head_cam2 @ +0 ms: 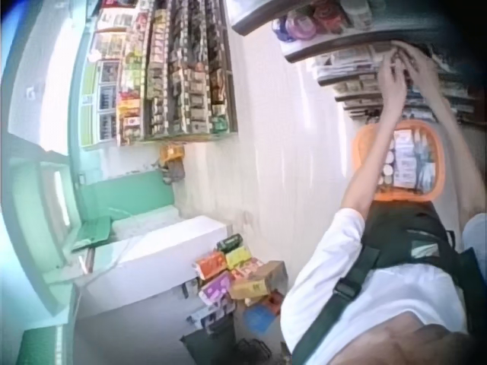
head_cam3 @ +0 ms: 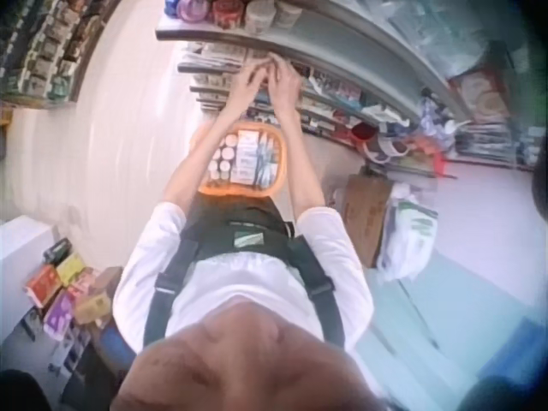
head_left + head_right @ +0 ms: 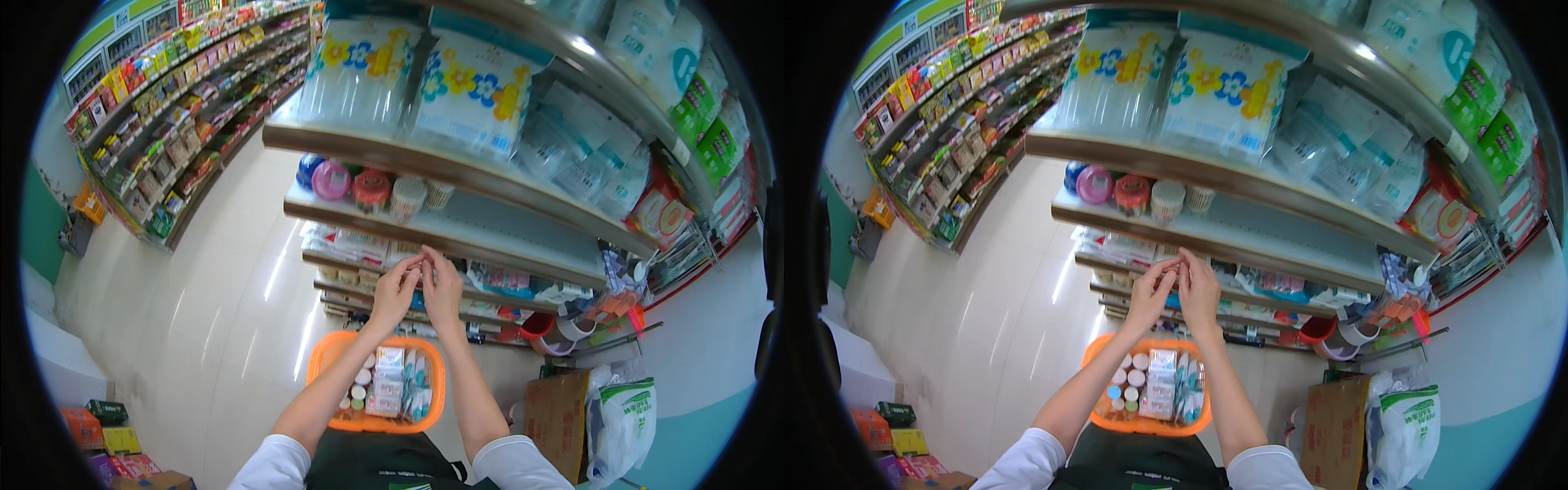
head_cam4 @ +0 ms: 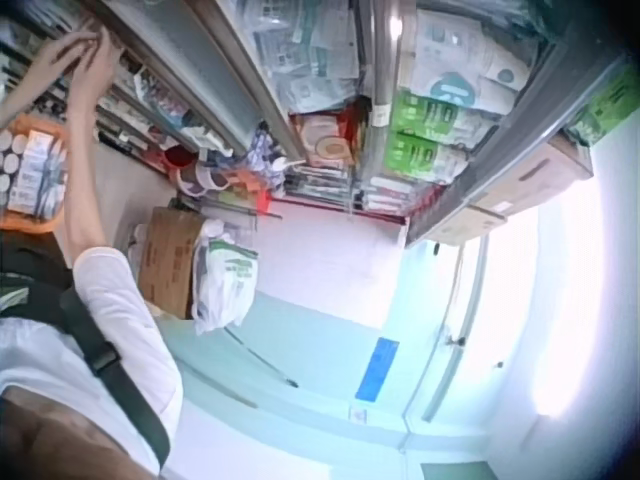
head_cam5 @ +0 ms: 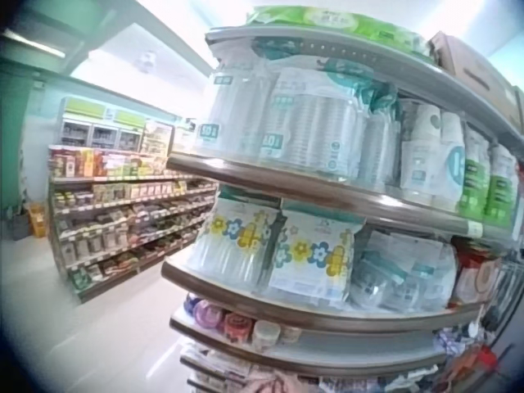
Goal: The person restocks a store shelf by repeatedly taking small containers and boxes from an orange basket and placing them onto the shelf. They handle items one at a time, arranging them in rows across multiple shelves.
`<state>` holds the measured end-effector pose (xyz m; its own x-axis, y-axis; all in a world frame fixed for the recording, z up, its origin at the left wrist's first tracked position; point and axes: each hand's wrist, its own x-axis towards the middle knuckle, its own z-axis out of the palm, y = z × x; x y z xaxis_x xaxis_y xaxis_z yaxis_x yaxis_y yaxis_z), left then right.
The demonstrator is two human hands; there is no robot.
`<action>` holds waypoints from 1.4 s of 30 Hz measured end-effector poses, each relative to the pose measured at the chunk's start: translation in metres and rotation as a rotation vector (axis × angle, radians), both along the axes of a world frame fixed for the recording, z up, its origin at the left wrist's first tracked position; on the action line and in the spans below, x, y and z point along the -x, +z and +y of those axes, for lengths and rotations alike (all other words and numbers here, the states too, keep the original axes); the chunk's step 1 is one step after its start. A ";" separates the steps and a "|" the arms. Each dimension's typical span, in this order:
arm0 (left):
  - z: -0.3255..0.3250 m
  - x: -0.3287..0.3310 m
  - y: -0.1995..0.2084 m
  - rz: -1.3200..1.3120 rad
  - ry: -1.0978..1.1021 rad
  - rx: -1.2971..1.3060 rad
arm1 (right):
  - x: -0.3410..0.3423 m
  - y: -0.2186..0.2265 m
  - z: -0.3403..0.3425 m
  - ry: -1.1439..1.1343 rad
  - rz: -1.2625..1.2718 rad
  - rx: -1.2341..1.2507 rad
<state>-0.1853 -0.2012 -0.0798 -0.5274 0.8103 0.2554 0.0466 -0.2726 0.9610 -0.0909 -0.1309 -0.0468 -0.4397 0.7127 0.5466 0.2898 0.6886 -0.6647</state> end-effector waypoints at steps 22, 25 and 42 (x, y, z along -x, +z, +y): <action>-0.251 -0.042 -0.282 -0.008 0.080 0.946 | -0.061 -0.294 -0.219 0.340 -0.917 0.374; -0.250 -0.049 -0.294 0.032 0.109 0.898 | -0.053 -0.301 -0.217 0.376 -0.992 0.403; -0.224 -0.028 -0.322 0.126 0.221 0.897 | 0.002 -0.390 -0.182 0.299 -0.942 0.253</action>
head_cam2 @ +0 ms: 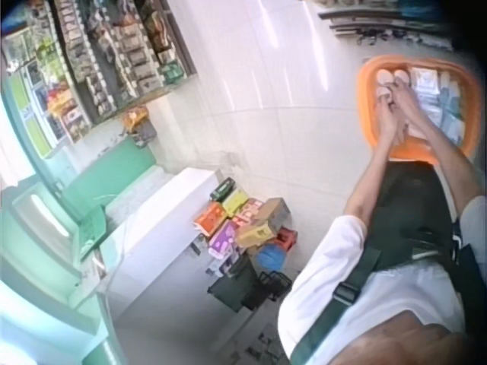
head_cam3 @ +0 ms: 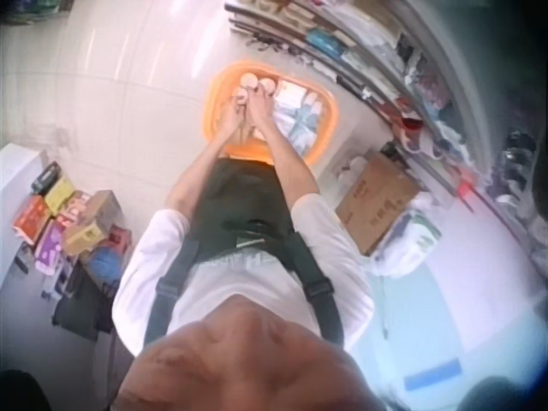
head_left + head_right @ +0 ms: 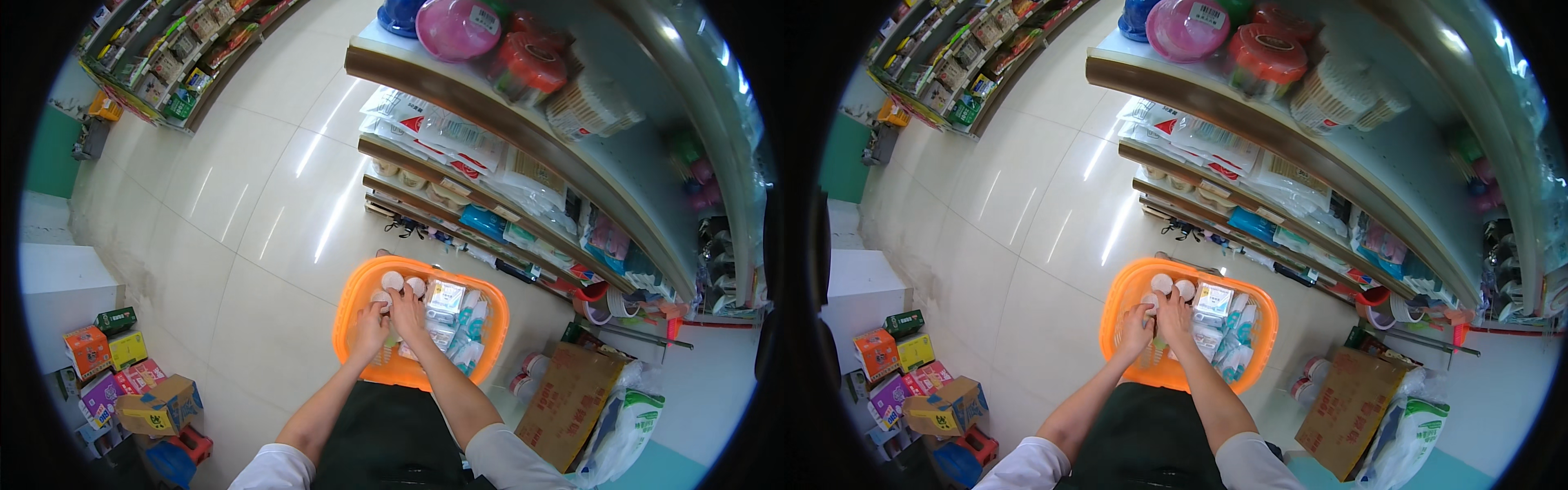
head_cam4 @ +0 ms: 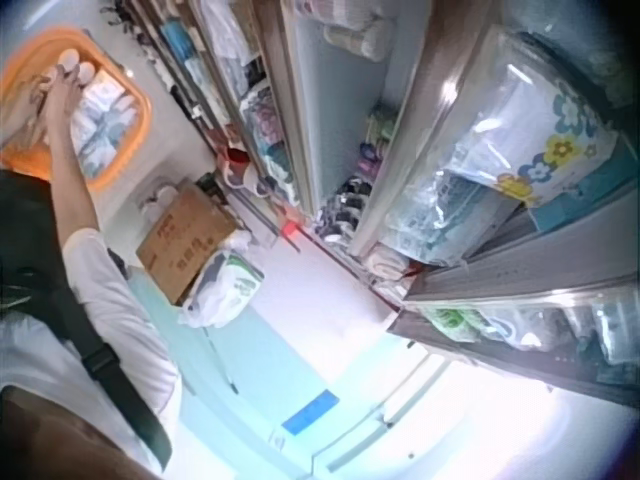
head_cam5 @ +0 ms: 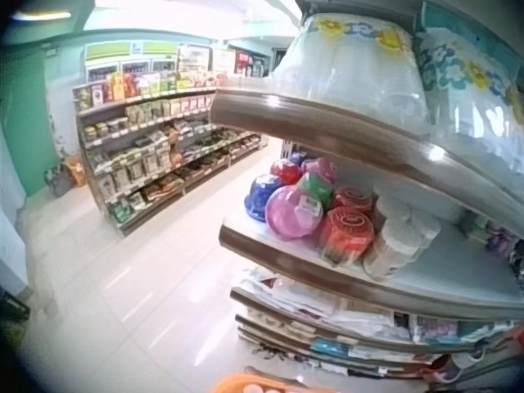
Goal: The person restocks a store shelf by repeatedly taking small containers and boxes from an orange basket and placing them onto the shelf. They handle items one at a time, arranging them in rows across multiple shelves.
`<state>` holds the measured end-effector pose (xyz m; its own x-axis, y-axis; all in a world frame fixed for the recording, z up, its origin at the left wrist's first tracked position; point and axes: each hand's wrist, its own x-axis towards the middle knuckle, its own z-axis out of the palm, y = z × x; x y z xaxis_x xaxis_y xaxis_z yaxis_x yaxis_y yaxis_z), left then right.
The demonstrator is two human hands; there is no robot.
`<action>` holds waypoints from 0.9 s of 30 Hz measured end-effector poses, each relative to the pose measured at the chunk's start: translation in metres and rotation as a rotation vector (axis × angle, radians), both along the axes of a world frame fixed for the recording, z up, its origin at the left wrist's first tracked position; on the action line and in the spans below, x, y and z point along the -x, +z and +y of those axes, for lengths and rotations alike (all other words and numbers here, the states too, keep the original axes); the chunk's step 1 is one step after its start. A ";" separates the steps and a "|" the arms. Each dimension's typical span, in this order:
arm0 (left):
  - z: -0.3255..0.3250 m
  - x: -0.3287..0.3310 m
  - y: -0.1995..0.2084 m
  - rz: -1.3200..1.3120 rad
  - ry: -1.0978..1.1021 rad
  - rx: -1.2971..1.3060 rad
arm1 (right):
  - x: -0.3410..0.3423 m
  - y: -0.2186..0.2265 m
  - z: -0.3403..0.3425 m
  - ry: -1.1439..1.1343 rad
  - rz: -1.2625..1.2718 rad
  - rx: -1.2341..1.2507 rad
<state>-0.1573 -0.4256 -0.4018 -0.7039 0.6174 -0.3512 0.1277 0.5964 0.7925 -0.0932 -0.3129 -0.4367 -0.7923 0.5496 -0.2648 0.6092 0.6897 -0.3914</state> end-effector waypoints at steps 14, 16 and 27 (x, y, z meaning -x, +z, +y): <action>0.012 0.019 -0.033 -0.012 0.015 0.025 | 0.054 -0.019 0.017 0.004 -0.280 0.148; 0.009 0.018 -0.031 -0.033 0.023 -0.026 | 0.048 0.000 0.017 0.019 -0.225 0.115; 0.040 0.011 0.060 -0.196 0.003 -0.458 | -0.016 0.186 0.027 0.019 0.061 0.058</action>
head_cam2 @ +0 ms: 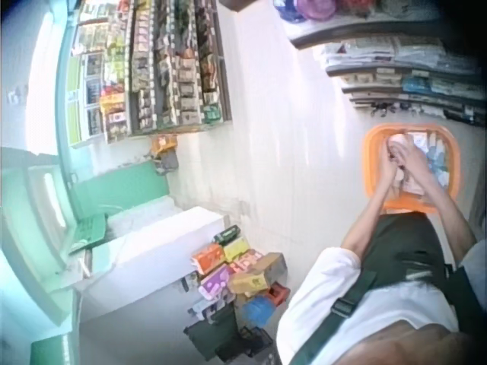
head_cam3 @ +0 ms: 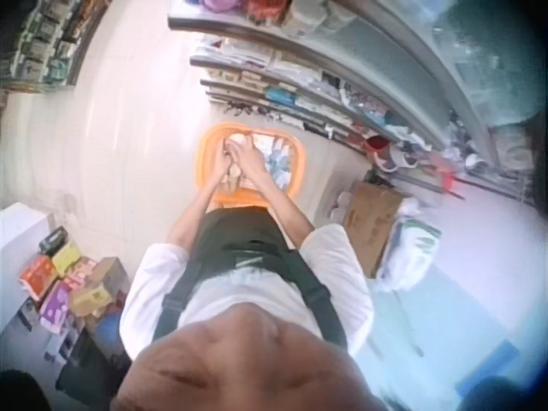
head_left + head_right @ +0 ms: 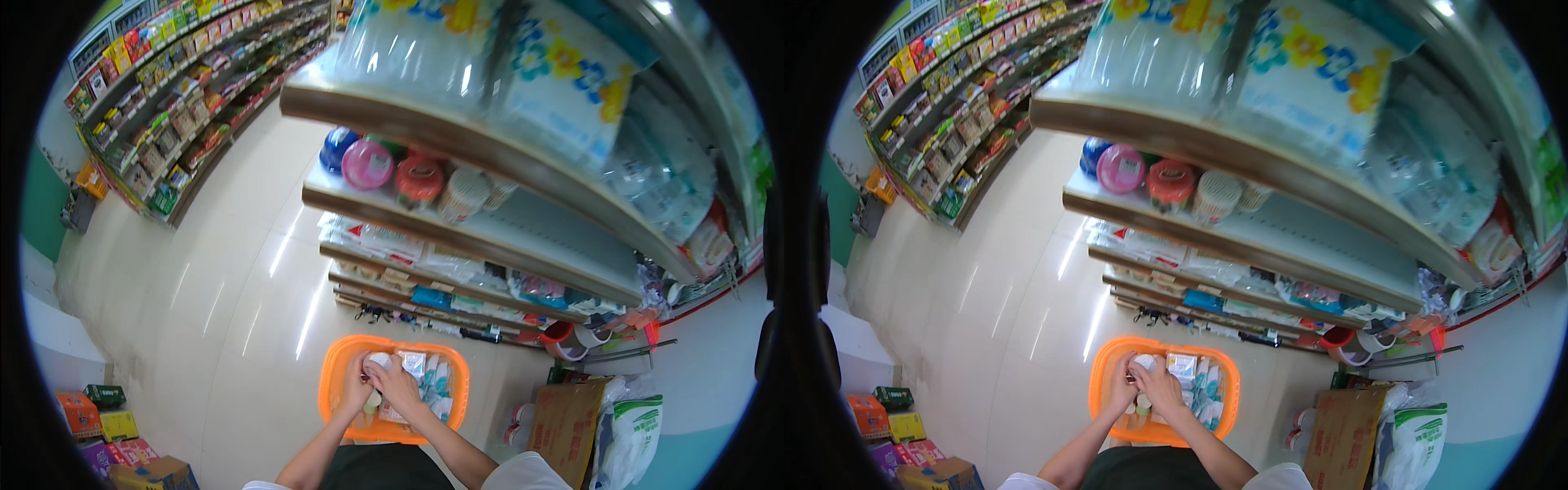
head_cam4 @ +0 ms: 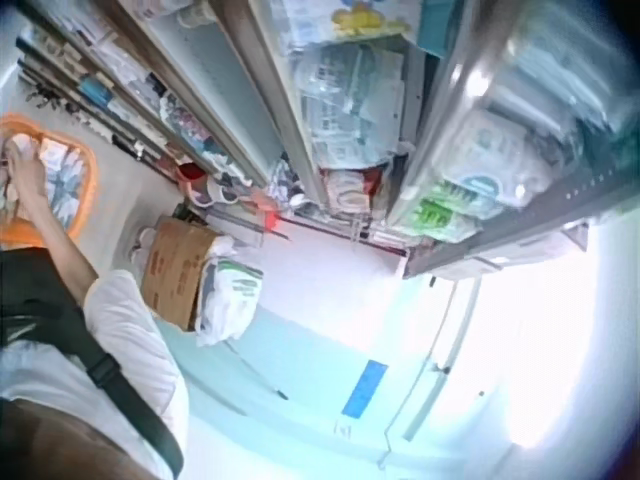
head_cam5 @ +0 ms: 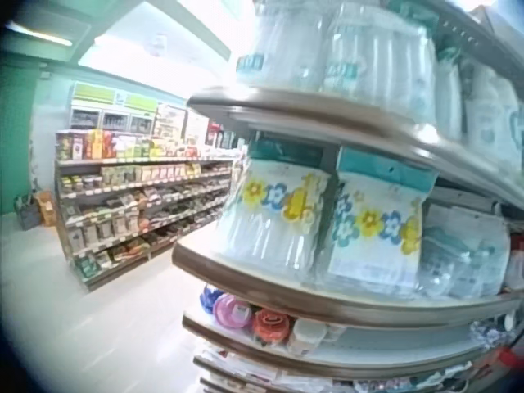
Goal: The person restocks a store shelf by repeatedly taking small containers and boxes from an orange basket and placing them onto the shelf. They handle items one at a time, arranging them in rows across multiple shelves.
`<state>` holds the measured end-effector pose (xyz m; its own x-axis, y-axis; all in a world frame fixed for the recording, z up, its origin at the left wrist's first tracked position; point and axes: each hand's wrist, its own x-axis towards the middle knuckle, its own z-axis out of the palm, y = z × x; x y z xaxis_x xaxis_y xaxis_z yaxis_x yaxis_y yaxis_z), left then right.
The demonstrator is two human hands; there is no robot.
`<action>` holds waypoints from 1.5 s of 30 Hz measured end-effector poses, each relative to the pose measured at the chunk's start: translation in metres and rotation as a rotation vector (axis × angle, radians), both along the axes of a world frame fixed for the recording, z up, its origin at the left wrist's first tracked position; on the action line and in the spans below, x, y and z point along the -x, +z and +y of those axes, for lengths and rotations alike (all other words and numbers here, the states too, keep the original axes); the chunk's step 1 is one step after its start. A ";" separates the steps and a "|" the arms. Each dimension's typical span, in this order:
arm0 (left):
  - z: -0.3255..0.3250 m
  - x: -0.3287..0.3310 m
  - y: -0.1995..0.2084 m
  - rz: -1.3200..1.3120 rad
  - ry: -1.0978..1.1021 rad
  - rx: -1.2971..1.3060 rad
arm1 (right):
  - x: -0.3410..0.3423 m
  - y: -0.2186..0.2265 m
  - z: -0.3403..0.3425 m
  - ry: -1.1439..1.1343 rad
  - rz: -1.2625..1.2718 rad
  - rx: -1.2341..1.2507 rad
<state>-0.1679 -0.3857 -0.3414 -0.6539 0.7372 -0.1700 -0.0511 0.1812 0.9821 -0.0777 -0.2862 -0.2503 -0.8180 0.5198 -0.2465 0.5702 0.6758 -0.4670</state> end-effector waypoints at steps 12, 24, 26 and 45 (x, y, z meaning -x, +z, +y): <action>0.149 -0.005 0.261 0.285 -0.031 -0.395 | -0.005 0.219 0.115 -0.504 0.870 -0.108; 0.215 0.001 0.304 0.497 -0.017 -0.428 | 0.032 0.258 0.227 -0.535 0.967 -0.424; 0.217 0.005 0.300 0.514 -0.005 -0.409 | 0.037 0.254 0.230 -0.570 0.847 -0.402; 0.236 0.020 0.289 0.429 -0.027 -0.360 | 0.058 0.215 0.253 -0.434 0.972 -0.337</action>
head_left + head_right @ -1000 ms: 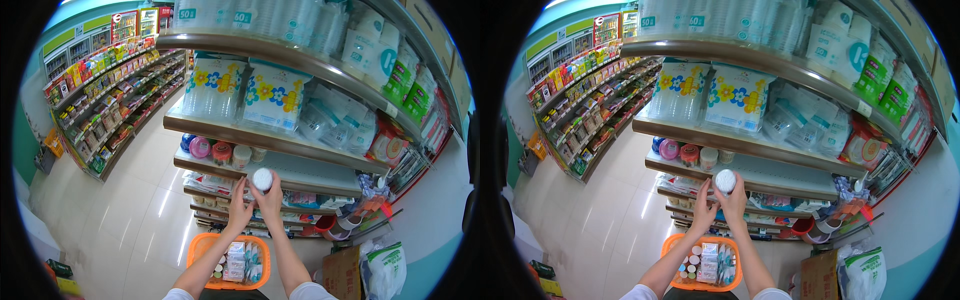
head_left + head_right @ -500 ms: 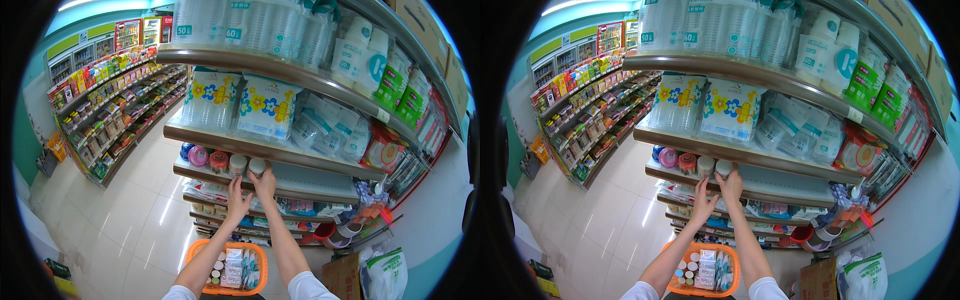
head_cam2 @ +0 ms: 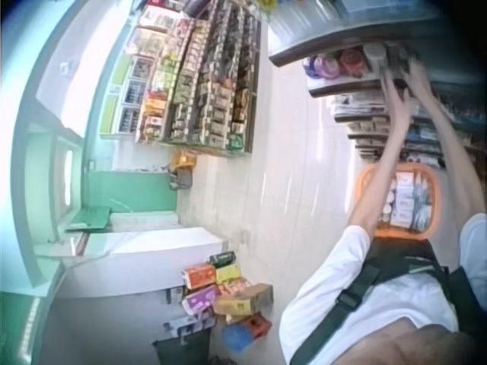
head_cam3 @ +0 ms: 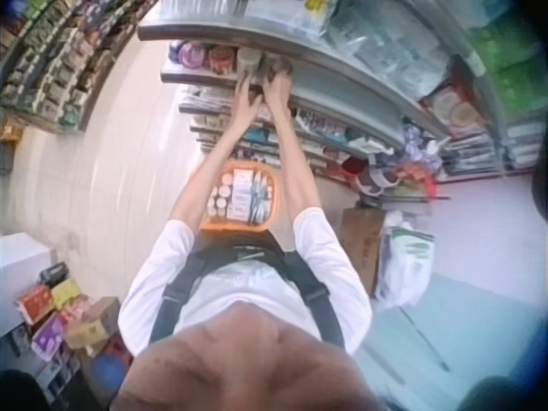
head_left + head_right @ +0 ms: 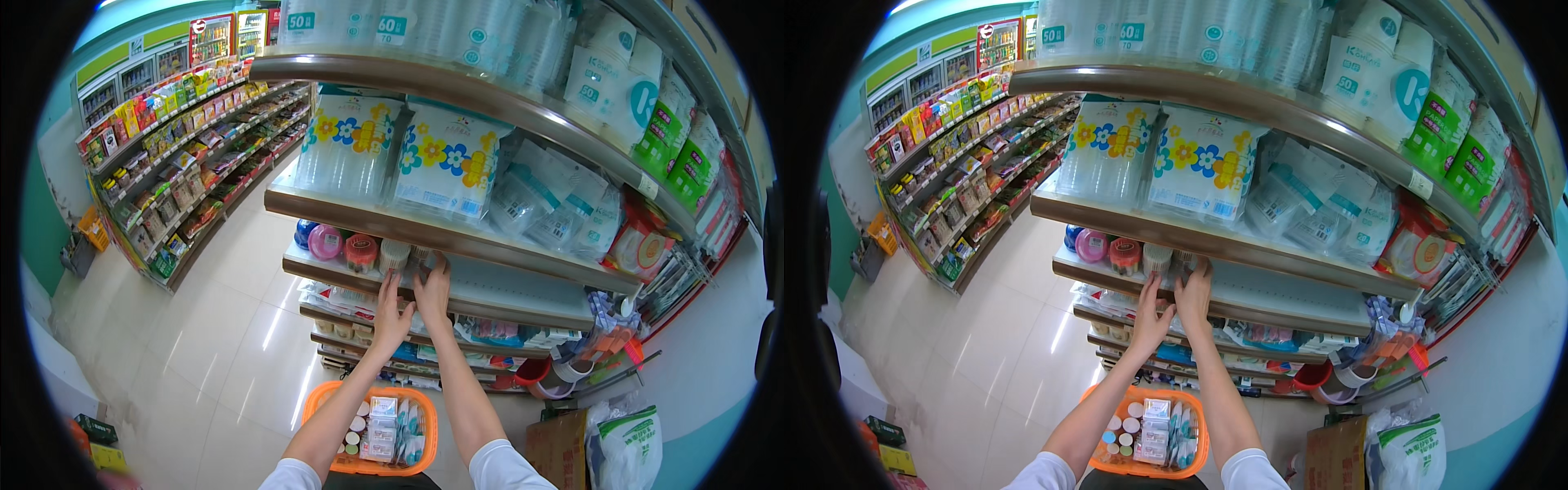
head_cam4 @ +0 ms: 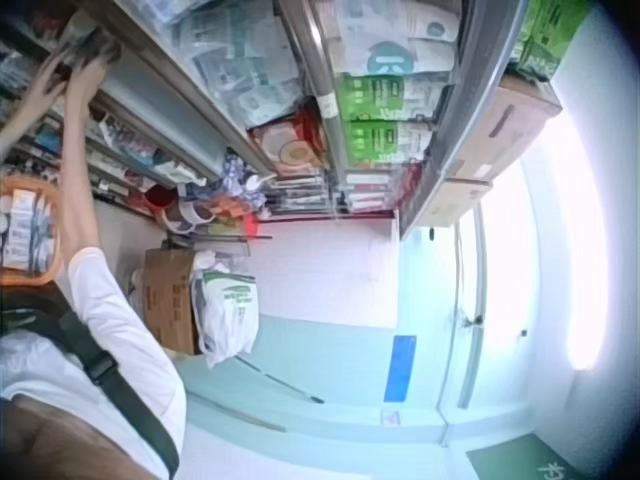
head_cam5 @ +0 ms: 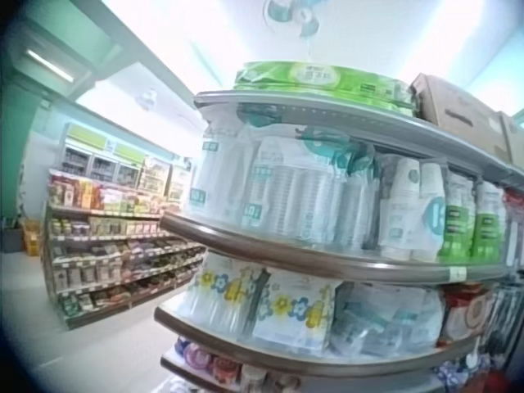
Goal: The person restocks a store shelf by repeatedly taking small containers and boxes from an orange basket and placing them onto the shelf. They handle items one at a time, arranging them in rows across multiple shelves.
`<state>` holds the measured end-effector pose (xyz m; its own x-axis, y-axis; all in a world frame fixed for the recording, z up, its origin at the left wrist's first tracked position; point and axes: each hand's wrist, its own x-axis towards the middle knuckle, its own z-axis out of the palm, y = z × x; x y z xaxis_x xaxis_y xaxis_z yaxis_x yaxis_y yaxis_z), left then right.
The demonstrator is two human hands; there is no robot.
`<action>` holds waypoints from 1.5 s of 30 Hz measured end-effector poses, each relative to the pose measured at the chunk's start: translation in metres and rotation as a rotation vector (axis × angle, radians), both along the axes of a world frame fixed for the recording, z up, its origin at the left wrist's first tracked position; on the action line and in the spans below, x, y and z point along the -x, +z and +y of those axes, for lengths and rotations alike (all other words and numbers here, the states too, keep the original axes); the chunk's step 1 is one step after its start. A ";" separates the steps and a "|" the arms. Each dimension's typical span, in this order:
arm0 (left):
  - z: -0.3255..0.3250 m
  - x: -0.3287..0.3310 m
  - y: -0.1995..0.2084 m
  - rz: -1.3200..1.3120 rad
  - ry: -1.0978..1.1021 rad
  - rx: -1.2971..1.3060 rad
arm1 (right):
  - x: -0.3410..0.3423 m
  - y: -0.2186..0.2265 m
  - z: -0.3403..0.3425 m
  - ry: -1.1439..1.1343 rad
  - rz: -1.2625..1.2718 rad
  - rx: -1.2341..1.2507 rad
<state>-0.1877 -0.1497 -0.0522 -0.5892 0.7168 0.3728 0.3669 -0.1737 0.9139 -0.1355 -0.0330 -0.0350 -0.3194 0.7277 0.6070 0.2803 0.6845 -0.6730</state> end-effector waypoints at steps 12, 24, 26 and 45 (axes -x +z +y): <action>-0.052 -0.008 -0.021 0.104 0.117 -0.119 | -0.026 -0.008 -0.106 0.140 -0.027 0.089; -0.190 0.019 -0.190 -0.007 0.053 0.414 | -0.050 -0.197 -0.216 0.214 -0.602 0.323; -0.210 0.020 -0.217 -0.005 0.101 0.516 | -0.044 -0.223 -0.233 0.281 -0.682 0.365; -0.283 0.000 -0.373 -0.495 0.023 0.994 | -0.018 -0.438 -0.287 0.633 -1.288 0.207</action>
